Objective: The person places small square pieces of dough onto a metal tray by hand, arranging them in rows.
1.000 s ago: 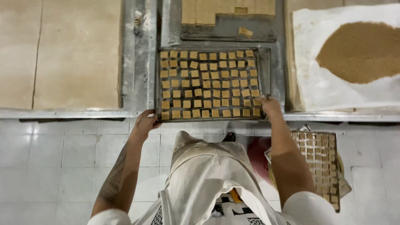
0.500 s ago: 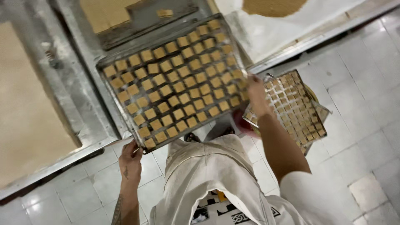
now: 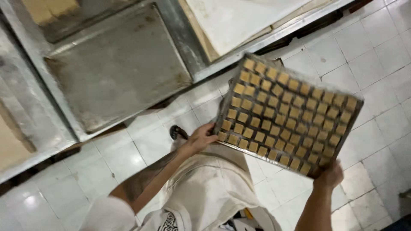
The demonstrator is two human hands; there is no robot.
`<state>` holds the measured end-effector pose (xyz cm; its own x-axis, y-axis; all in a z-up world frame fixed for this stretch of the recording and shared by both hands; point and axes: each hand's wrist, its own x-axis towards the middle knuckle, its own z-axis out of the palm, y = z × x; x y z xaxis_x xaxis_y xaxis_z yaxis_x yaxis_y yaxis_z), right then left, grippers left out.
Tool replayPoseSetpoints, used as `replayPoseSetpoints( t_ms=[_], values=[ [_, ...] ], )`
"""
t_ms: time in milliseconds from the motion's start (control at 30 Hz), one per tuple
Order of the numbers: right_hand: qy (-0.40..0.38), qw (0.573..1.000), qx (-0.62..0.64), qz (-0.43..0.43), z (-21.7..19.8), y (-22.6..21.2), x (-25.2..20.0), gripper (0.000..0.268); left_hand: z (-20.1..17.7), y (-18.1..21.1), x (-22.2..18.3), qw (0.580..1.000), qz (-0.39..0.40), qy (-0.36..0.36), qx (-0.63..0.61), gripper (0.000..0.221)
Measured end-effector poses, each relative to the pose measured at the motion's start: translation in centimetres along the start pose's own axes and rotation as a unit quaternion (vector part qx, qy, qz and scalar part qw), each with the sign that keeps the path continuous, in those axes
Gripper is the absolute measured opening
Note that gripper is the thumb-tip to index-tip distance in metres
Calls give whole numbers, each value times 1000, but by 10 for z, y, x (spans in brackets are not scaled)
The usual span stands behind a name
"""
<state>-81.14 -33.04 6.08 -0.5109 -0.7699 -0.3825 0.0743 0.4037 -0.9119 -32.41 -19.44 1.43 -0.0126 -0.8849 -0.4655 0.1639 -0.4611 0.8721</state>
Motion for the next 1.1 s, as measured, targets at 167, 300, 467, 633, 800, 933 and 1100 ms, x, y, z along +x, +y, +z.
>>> replayPoseSetpoints(
  t_ms=[167, 300, 467, 633, 800, 933, 1100],
  values=[
    [50, 998, 27, 35, -42, 77, 68, 18, 75, -68, 112, 973, -209, 10, 92, 50],
    [74, 993, 34, 79, -10, 127, 110, 18, 96, -118, 191, 988, -70, 98, 98, 74],
    [91, 989, -22, 114, 35, 177, 142, 30, 82, -136, 247, 959, -178, 96, 199, 92],
    [78, 978, 118, 154, 47, 208, 165, 34, 77, -149, 254, 907, -333, 113, 232, 99],
    [60, 981, -24, 181, 42, 226, 179, 25, 79, -199, 266, 920, -275, 144, 239, 105],
    [-26, 948, -286, 137, 27, 239, 196, 27, 69, -228, 263, 991, -27, 107, -75, 72],
    [47, 944, -301, 127, 29, 222, 199, 33, 50, -219, 237, 937, -210, 192, 203, 101]
  ],
)
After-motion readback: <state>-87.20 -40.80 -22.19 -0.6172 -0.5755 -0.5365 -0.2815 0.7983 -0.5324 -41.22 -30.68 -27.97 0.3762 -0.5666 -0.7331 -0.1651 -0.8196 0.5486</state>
